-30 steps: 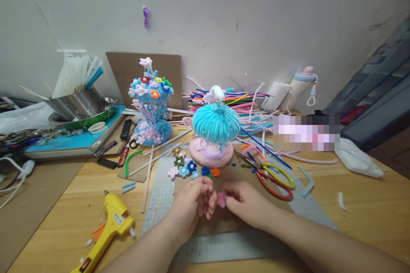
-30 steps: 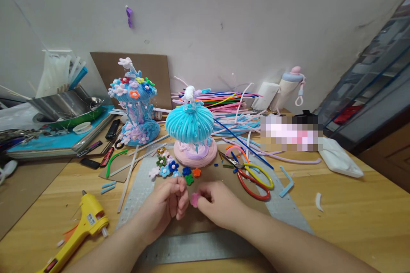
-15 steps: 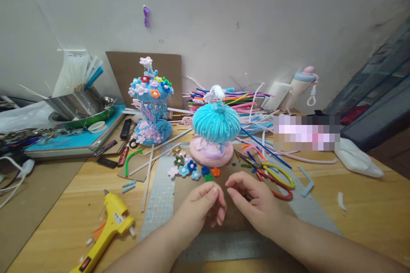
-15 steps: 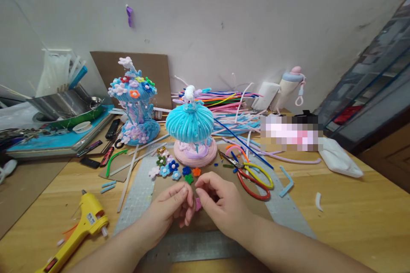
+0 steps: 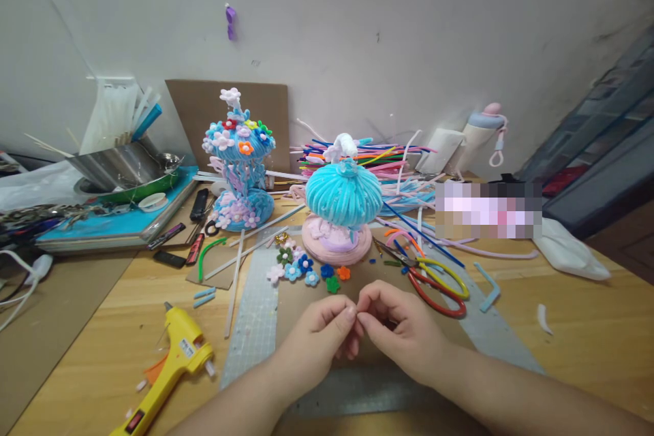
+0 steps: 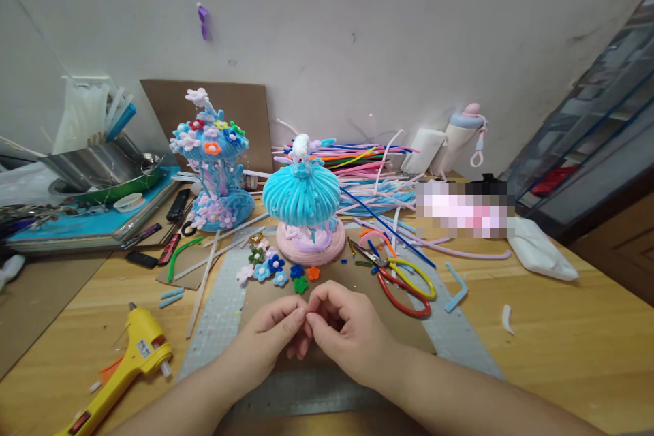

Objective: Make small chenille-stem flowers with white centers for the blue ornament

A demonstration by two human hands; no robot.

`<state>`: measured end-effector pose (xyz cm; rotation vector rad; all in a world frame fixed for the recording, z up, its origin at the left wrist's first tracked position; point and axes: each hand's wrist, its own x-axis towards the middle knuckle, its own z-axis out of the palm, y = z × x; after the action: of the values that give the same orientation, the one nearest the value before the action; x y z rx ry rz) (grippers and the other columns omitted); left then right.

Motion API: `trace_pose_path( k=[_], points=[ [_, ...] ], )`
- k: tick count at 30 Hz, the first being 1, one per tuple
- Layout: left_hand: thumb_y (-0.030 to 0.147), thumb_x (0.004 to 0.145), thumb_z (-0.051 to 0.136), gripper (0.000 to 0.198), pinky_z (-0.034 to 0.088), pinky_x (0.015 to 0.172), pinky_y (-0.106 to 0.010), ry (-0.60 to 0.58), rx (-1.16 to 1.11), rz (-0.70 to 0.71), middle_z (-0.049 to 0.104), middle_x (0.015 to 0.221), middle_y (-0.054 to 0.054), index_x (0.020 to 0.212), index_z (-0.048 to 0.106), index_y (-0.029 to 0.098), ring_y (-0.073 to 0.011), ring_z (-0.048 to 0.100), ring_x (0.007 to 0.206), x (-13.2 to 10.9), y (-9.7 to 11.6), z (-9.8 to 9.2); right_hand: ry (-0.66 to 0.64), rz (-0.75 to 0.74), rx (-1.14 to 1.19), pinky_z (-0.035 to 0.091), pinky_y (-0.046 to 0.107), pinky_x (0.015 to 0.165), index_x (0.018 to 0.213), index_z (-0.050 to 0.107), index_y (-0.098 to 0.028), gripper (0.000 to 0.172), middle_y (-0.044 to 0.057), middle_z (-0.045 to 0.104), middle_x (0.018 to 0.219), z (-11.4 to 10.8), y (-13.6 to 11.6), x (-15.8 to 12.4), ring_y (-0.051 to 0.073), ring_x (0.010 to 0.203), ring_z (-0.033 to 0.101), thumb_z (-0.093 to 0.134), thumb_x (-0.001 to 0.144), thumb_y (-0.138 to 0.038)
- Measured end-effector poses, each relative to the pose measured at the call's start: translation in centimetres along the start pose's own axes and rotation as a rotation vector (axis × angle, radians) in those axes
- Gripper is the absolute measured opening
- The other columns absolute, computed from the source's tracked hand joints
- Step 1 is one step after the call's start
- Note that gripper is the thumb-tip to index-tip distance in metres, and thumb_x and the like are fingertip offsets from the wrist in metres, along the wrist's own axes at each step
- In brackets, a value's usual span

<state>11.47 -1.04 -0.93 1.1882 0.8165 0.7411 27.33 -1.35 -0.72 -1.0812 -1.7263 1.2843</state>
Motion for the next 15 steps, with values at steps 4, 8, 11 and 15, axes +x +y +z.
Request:
trace_pose_path(
  k=[4,8,11,15],
  points=[
    [0.052,0.080,0.048,0.039,0.031,0.049,-0.021,0.000,0.011,0.001,0.046,0.052,0.003,0.063,0.050,0.016,-0.0093,0.040,0.048,-0.01,0.15,0.09,0.000,0.042,-0.001,0.039,0.020,0.049,0.077,0.047,-0.019,0.007,-0.001,0.061,0.063,0.10,0.09,0.18,0.011,0.055,0.057,0.049,0.083,-0.023],
    [0.052,0.080,0.047,0.039,0.030,0.049,-0.021,-0.012,0.044,0.000,0.047,0.052,0.002,0.063,0.050,0.016,-0.0094,0.040,0.048,0.04,0.03,0.07,0.007,0.055,-0.006,0.036,0.019,0.047,0.074,0.046,-0.019,0.007,-0.003,0.057,0.059,0.15,0.35,0.31,0.009,0.051,0.051,0.050,0.080,-0.021],
    [0.050,0.082,0.046,0.039,0.030,0.049,-0.021,-0.019,0.077,0.010,0.047,0.053,0.002,0.063,0.049,0.017,-0.0095,0.040,0.049,-0.02,-0.06,0.07,0.018,0.060,-0.021,0.033,0.019,0.045,0.072,0.045,-0.019,0.007,-0.004,0.053,0.056,0.22,0.48,0.35,0.009,0.048,0.047,0.049,0.077,-0.019],
    [0.048,0.083,0.044,0.038,0.031,0.050,-0.021,-0.008,0.128,0.010,0.046,0.054,0.002,0.062,0.048,0.017,-0.0097,0.040,0.050,-0.19,-0.03,0.11,0.026,0.066,-0.048,0.032,0.019,0.044,0.069,0.043,-0.020,0.007,-0.005,0.049,0.053,0.34,0.45,0.41,0.009,0.046,0.044,0.049,0.074,-0.019]
  ],
)
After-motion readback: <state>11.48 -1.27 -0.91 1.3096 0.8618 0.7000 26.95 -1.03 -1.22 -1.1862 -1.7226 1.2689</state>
